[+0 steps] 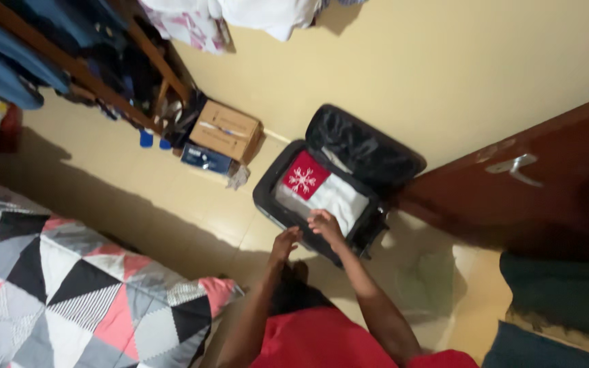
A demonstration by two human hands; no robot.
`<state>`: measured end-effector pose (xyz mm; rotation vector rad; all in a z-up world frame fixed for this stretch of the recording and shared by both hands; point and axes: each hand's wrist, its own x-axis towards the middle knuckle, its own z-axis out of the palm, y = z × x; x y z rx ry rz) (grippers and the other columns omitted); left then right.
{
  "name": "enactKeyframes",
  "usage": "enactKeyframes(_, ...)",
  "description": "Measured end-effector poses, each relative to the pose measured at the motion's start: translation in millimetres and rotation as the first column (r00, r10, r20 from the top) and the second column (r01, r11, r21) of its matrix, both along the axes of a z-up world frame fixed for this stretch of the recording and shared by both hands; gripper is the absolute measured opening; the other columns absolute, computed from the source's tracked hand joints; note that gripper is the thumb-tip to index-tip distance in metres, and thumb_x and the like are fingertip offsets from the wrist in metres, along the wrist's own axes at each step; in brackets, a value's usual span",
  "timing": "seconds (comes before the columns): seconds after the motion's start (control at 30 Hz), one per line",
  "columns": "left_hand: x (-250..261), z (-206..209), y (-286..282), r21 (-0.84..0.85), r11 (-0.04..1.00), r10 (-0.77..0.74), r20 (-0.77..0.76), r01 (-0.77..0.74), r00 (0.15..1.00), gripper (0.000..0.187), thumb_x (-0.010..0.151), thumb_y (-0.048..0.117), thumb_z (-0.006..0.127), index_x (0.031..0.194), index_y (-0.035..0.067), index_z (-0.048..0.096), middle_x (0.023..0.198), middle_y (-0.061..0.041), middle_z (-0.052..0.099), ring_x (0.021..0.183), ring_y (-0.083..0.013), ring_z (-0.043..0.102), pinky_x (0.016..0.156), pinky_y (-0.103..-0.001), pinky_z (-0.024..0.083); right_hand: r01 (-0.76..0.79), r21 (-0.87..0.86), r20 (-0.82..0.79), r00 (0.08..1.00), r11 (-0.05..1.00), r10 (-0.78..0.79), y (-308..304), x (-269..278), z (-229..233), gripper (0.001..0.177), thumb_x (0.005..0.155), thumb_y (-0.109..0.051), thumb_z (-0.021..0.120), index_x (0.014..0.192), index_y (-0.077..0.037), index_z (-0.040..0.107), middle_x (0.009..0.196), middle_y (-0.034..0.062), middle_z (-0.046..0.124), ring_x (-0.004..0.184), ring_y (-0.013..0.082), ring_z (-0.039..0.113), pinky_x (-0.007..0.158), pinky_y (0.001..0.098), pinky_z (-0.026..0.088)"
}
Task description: The person folds various clothing items, including a red sweater, blue pants, and a jacket, on a bed. They then place the folded clothes into a black suitcase on the floor. Finally, they add a cardboard box into the suitcase.
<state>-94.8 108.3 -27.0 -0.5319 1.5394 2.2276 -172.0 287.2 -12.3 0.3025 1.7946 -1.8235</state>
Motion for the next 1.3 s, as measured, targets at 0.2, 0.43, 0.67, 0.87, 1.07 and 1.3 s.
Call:
enactKeyframes(0.2, -28.1, -17.2, -10.6, -0.034, 0.996, -0.088, -0.062, 0.086, 0.994, 0.045, 0.099, 0.036, 0.056, 0.135, 0.010, 0.062, 0.119, -0.001, 0.074, 0.105, -0.0131, 0.068, 0.086, -0.032, 0.054, 0.043, 0.048, 0.079, 0.996, 0.998, -0.046, 2.3, -14.4, -16.2, 0.039, 0.094, -0.021, 0.060, 0.130, -0.009, 0.062, 0.110, 0.0076, 0.075, 0.092, 0.0154, 0.072, 0.080, 0.0299, 0.056)
enactKeyframes(0.43, -65.2, -40.9, -20.3, -0.012, 0.999, -0.050, 0.044, 0.051, 0.998, 0.045, 0.094, 0.030, 0.064, 0.133, 0.007, 0.064, 0.116, -0.004, 0.073, 0.100, -0.0139, 0.066, 0.081, -0.031, 0.052, 0.084, 0.068, 0.103, 0.991, 0.994, -0.090, -2.8, -28.9, -32.5, 0.037, 0.094, -0.018, 0.059, 0.129, -0.007, 0.062, 0.109, 0.0104, 0.075, 0.091, 0.0177, 0.072, 0.079, 0.0316, 0.057)
enactKeyframes(0.67, -80.8, -68.3, -33.9, 0.056, 0.998, -0.022, -0.047, 0.024, 0.999, 0.047, 0.094, 0.030, 0.066, 0.135, 0.007, 0.062, 0.117, -0.003, 0.073, 0.097, -0.0134, 0.065, 0.076, -0.029, 0.048, 0.143, 0.008, 0.144, 0.979, 0.990, -0.143, -10.7, -35.3, -49.3, 0.038, 0.093, -0.013, 0.063, 0.129, -0.005, 0.062, 0.108, 0.0125, 0.075, 0.087, 0.0190, 0.071, 0.077, 0.0332, 0.057)
enactKeyframes(0.87, -87.2, -74.2, -32.9, 0.017, 1.000, -0.009, 0.146, 0.007, 0.989, 0.047, 0.091, 0.028, 0.064, 0.134, 0.010, 0.065, 0.115, -0.002, 0.075, 0.098, -0.0130, 0.066, 0.078, -0.029, 0.050, 0.117, -0.001, 0.178, 0.977, 0.993, -0.115, -10.3, -40.8, -58.4, 0.037, 0.095, -0.016, 0.063, 0.130, -0.006, 0.061, 0.108, 0.0114, 0.075, 0.087, 0.0181, 0.072, 0.078, 0.0322, 0.057)
enactKeyframes(1.07, -79.1, -80.1, -24.7, -0.056, 0.998, 0.006, 0.188, 0.004, 0.982, 0.044, 0.091, 0.026, 0.062, 0.132, 0.010, 0.067, 0.114, -0.002, 0.075, 0.101, -0.0133, 0.069, 0.082, -0.030, 0.054, 0.027, 0.000, 0.164, 0.986, 1.000, -0.026, -1.5, -47.8, -71.0, 0.037, 0.095, -0.016, 0.063, 0.130, -0.005, 0.060, 0.109, 0.0112, 0.074, 0.089, 0.0172, 0.072, 0.078, 0.0321, 0.057)
enactKeyframes(1.3, -61.6, -109.0, 3.1, 0.116, 0.988, 0.083, 0.163, -0.103, 0.983, 0.043, 0.096, 0.025, 0.065, 0.134, 0.006, 0.061, 0.114, -0.004, 0.072, 0.098, -0.0129, 0.067, 0.075, -0.027, 0.050, 0.007, 0.077, 0.252, 0.967, 0.997, -0.027, 17.6, -60.0, -90.2, 0.036, 0.094, -0.016, 0.064, 0.128, -0.005, 0.062, 0.107, 0.0125, 0.076, 0.087, 0.0197, 0.073, 0.076, 0.0332, 0.058)
